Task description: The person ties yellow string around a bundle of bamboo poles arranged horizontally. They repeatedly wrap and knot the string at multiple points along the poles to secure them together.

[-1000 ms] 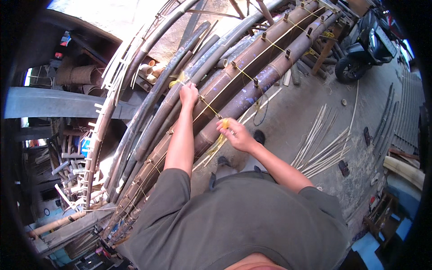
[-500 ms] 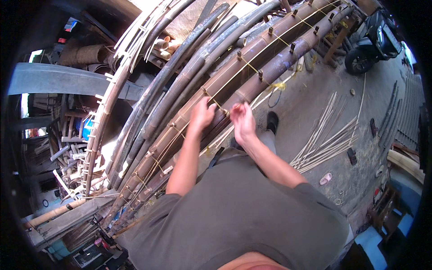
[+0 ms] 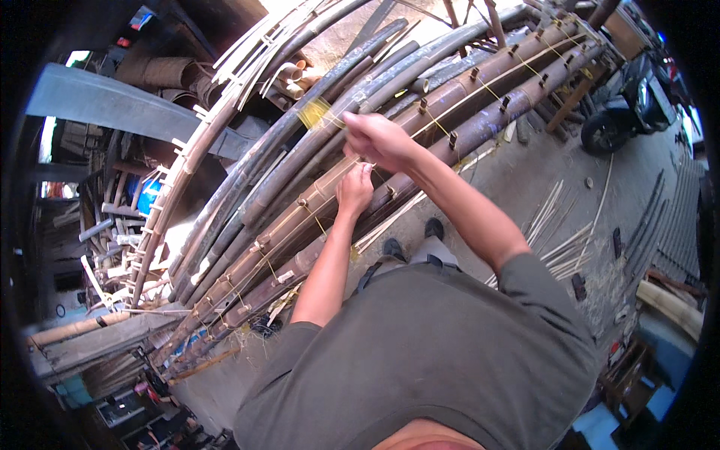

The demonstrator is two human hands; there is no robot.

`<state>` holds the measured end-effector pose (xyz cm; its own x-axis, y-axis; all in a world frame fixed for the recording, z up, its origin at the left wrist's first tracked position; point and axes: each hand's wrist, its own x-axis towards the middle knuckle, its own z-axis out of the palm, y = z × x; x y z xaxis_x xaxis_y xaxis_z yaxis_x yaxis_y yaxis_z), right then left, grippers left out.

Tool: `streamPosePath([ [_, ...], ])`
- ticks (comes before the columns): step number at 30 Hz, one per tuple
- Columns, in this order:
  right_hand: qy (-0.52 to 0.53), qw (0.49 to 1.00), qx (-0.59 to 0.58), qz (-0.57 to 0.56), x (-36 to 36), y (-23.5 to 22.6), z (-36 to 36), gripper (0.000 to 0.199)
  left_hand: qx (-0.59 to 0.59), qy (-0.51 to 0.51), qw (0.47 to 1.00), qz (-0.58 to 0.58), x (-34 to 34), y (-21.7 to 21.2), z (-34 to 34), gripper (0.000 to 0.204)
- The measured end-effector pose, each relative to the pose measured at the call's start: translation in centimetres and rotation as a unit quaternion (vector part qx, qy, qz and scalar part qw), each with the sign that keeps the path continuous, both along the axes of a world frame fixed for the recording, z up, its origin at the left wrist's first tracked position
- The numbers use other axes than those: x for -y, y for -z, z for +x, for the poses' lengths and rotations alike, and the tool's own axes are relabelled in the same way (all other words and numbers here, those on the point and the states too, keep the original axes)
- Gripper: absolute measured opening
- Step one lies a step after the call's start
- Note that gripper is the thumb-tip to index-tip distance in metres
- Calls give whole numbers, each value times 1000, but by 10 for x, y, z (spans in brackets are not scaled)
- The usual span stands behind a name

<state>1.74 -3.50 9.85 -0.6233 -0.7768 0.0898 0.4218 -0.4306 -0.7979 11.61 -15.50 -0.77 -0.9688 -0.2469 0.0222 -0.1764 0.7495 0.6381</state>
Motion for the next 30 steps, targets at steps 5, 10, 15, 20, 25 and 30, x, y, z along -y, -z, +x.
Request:
streamPosePath([
  [5,-22,797,-485,358,-79,118,128,44,34,-46,998,0,-13,-15,-2,36],
  [10,-35,853,-350,385,-63,96,129,43,-117,-19,966,231,-13,-33,-37,27],
  [15,102,763,-497,399,-70,107,147,41,-95,-48,990,89,40,-8,-123,28],
  [20,129,673,-555,472,-42,101,179,14,-6,18,998,-55,65,11,-111,33],
  [25,16,903,-212,373,9,127,248,16,-32,1,998,-62,101,-58,5,39],
  [30,250,875,415,11,65,115,270,16,37,69,997,28,147,1,122,30],
])
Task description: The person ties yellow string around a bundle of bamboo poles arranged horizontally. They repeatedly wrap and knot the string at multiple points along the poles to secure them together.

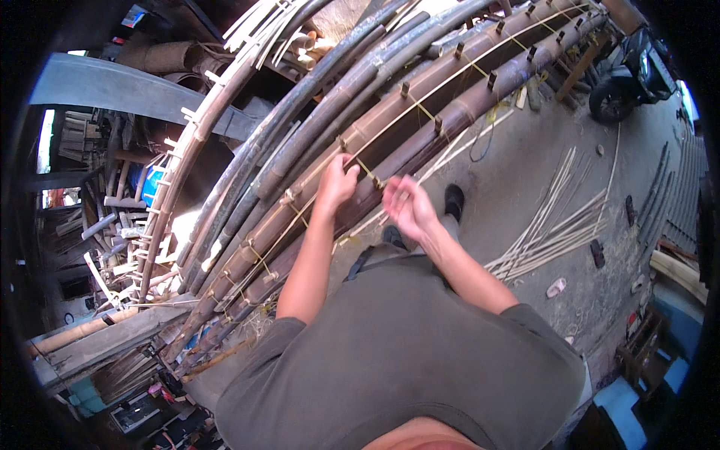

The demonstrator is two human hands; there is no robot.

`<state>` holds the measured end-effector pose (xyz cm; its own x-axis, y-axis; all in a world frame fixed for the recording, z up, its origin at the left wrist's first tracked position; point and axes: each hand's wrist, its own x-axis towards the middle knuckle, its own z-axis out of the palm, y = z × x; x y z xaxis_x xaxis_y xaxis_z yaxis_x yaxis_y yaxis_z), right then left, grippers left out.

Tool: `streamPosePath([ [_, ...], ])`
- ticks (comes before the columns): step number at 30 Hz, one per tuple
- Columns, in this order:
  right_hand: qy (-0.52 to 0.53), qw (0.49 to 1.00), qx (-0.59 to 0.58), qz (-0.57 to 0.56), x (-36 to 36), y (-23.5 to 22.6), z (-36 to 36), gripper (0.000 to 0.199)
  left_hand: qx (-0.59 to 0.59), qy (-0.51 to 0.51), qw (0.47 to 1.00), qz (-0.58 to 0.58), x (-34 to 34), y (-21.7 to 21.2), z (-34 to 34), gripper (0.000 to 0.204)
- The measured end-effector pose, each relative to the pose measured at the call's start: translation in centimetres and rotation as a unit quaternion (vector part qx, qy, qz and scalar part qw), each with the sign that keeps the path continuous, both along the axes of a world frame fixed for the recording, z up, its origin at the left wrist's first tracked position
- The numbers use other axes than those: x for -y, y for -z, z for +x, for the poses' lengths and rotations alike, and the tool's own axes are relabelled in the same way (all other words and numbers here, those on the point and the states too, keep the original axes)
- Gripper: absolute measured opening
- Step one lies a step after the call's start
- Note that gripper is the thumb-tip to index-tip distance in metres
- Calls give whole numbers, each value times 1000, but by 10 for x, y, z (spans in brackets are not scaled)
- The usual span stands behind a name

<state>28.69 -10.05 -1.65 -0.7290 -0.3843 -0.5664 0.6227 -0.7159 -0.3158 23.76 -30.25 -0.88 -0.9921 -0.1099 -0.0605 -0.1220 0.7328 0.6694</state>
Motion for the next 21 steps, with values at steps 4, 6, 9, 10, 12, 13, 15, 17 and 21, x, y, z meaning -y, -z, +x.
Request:
streamPosePath([
  [4,183,922,-308,147,68,-49,-30,20,-36,7,992,-118,-32,-8,0,35],
  [6,-77,819,-522,226,117,-118,-27,28,-256,-64,955,134,38,106,6,39],
  [9,-322,497,-666,454,114,-86,-120,44,-256,-73,963,-48,-10,59,-6,35],
  [10,-368,365,-589,621,106,-99,-139,53,-146,-81,985,-44,-21,22,-8,33],
  [12,-350,338,-544,683,102,-60,-173,62,-57,-100,993,-5,-31,-6,-7,27],
  [13,-407,361,-517,661,103,-53,-183,64,-56,-99,993,-26,-25,-2,-6,28],
  [15,-375,750,-506,204,106,-71,-171,55,-49,-111,991,-65,-11,12,-3,29],
  [17,-317,826,-457,91,70,-95,-151,50,-56,-136,989,-28,-16,10,2,31],
  [21,-443,509,-656,337,-14,-42,-50,43,-65,-164,983,-48,-31,-1,-2,33],
])
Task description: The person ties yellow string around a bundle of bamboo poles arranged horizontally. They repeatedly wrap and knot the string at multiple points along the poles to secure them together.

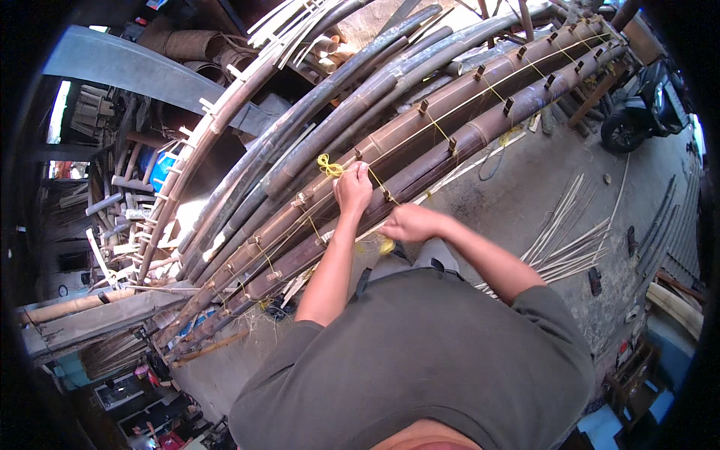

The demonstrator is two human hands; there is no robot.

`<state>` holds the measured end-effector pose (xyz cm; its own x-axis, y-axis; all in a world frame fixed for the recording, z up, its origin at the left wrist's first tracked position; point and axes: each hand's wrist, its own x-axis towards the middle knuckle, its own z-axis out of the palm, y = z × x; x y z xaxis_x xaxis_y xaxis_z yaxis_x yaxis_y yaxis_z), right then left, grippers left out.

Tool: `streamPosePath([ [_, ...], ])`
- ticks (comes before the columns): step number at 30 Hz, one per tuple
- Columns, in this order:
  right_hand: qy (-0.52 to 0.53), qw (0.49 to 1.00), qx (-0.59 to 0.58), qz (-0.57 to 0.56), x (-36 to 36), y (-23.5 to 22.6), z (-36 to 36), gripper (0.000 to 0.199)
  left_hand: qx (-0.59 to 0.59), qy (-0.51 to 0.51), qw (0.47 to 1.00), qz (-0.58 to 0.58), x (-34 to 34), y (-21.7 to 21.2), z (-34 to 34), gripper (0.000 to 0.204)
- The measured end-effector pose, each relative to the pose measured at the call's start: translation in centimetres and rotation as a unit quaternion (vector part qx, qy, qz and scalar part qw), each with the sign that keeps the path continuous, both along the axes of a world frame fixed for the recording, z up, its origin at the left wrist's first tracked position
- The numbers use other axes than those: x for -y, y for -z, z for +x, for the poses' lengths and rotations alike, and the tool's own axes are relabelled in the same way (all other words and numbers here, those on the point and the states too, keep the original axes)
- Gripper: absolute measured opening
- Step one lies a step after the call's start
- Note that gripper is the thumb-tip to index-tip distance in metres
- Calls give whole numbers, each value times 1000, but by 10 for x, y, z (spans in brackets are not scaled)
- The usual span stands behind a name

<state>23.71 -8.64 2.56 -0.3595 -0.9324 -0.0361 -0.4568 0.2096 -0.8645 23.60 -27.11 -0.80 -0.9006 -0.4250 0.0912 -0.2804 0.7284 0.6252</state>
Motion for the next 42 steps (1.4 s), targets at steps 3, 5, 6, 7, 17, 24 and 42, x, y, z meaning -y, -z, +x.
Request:
streamPosePath([
  [3,61,991,-101,-64,21,38,30,44,-24,18,998,53,2,-6,-1,29],
  [5,85,995,-25,-42,25,21,33,44,-94,45,992,77,-2,-29,-16,26],
  [6,95,995,-29,-19,23,21,30,44,-114,43,989,86,-9,-52,-27,25],
  [7,102,994,-33,7,20,21,31,43,-100,33,988,112,-7,-68,-44,25],
  [17,153,958,-225,91,48,15,74,30,94,117,989,-15,105,14,-97,32],
  [24,156,839,520,-34,118,65,156,29,168,64,980,-85,169,-57,75,32],
  [42,50,950,-240,196,279,-17,-2,50,85,69,993,44,158,-7,140,34],
])
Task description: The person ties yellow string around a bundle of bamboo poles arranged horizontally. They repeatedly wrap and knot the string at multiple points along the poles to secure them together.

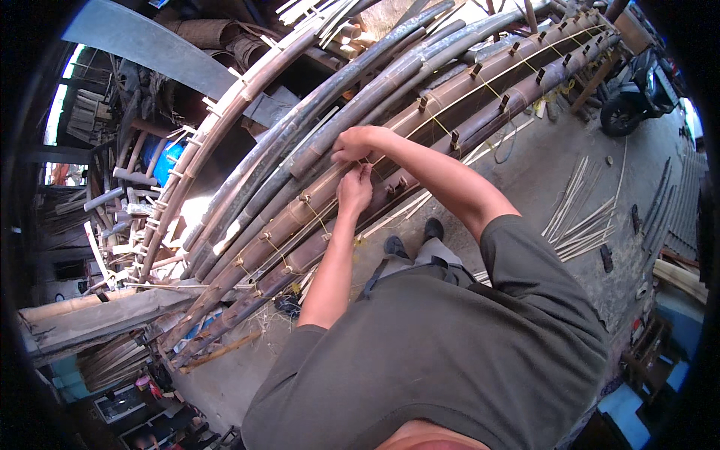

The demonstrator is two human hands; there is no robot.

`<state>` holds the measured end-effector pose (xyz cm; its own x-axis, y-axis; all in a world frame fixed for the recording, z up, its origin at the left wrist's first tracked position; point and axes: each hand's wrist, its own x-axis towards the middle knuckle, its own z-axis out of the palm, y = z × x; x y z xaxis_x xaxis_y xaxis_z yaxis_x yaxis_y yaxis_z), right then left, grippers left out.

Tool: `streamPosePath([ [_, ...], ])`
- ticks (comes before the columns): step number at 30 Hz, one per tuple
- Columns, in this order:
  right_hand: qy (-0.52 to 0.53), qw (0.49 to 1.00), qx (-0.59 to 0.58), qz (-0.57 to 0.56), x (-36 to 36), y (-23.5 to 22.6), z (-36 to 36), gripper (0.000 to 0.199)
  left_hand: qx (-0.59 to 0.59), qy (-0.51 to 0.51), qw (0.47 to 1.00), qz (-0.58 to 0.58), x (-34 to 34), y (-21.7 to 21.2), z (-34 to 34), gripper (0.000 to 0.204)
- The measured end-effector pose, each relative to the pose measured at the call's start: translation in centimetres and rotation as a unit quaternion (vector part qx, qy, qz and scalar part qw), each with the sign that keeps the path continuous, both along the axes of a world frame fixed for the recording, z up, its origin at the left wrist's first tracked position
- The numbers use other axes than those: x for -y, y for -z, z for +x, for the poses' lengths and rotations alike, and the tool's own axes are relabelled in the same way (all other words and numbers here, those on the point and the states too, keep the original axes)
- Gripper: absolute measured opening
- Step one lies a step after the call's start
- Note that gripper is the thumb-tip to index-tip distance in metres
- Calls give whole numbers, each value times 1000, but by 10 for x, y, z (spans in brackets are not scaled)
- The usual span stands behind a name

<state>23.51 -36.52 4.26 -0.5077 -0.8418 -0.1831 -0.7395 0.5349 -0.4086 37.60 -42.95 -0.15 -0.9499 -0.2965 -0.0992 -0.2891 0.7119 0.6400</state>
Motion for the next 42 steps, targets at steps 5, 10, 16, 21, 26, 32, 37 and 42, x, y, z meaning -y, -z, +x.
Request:
streamPosePath([
  [5,-124,985,116,-17,7,-31,0,56,-50,-10,998,-27,0,15,-2,34],
  [10,-7,991,-52,123,-8,-14,-7,64,-10,-34,999,2,-12,-1,-3,34],
  [16,32,748,550,-370,-46,-73,3,48,-49,-45,997,-34,-15,5,-4,34],
  [21,-181,943,237,-151,-144,-1,118,36,-39,-69,997,0,-20,4,-10,29],
  [26,-38,935,277,-218,-118,51,164,44,-162,-23,984,65,-13,-6,-11,27],
  [32,1,973,151,-173,-139,68,160,49,-135,-56,983,109,10,-61,-105,30],
  [37,-1,984,116,-132,-130,58,172,26,-97,-10,991,-96,48,32,-131,26],
  [42,78,982,46,-166,-104,50,212,28,-105,41,993,-39,94,-1,-74,30],
])
